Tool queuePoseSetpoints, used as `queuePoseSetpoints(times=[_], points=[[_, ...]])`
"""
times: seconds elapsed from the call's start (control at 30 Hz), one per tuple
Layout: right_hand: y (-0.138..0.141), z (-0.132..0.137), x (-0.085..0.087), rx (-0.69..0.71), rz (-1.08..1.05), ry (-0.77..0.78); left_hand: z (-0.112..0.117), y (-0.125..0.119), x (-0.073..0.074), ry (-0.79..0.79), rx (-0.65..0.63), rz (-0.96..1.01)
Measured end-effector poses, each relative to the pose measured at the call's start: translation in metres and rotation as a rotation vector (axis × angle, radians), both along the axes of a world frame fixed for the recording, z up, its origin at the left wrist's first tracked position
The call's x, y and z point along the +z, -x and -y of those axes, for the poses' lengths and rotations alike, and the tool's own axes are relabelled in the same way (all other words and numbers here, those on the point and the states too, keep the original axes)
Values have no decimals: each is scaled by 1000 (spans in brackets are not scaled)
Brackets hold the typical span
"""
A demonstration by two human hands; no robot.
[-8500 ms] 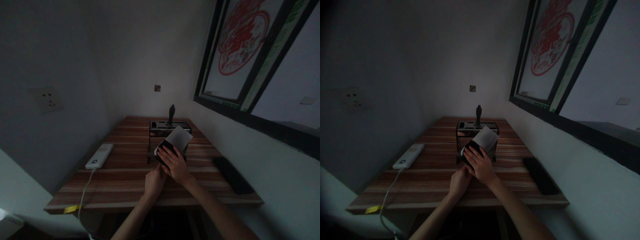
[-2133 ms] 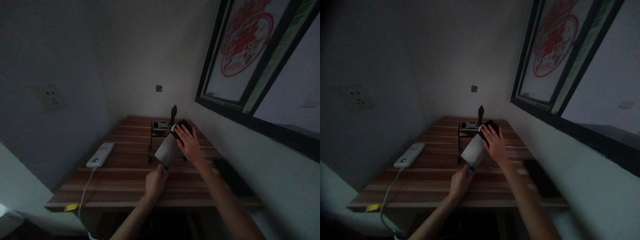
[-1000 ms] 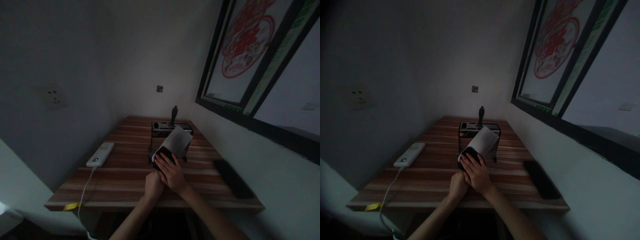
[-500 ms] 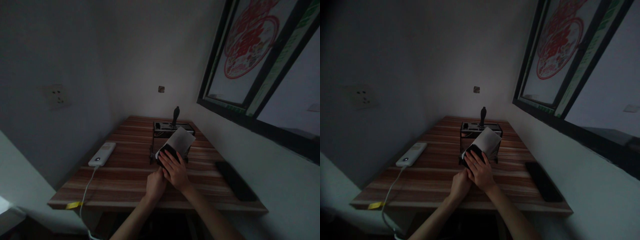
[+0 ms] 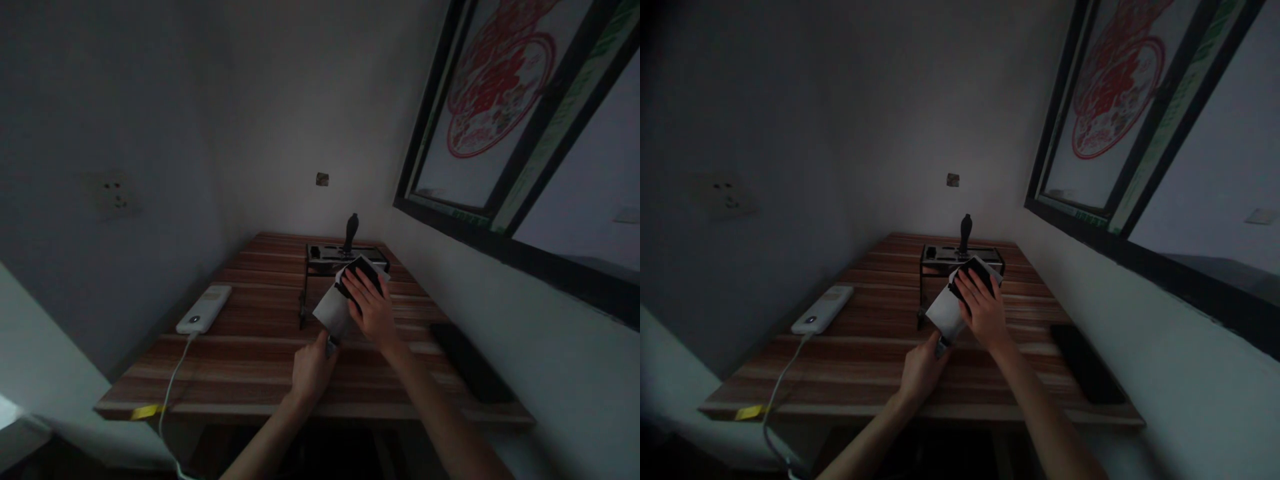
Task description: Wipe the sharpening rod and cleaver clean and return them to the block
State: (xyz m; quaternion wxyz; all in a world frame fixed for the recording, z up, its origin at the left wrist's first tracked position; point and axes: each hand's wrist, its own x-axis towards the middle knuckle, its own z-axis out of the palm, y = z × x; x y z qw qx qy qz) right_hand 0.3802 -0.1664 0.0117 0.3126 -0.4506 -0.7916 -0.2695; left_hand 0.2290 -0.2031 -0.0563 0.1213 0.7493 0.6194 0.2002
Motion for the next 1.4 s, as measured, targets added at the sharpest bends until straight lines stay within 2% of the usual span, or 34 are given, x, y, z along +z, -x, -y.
queuePoseSetpoints(times=[0.3,0.63,0.9,1.2,1.4], points=[[-20,-13,19,-79,-54,-50,2,0,3,27,-2,-8],[-17,-6,14,-62,-115,-47,3,-1,7,51,-5,-36],[-4,7,-5,-43,-62,18,2,-1,5,52,-13,-34],[37,32,-40,120,-18,105,-1,3,-3,41,-18,19],[47,42,-46,211,13,159,-3,5,-7,84,-78,-29]])
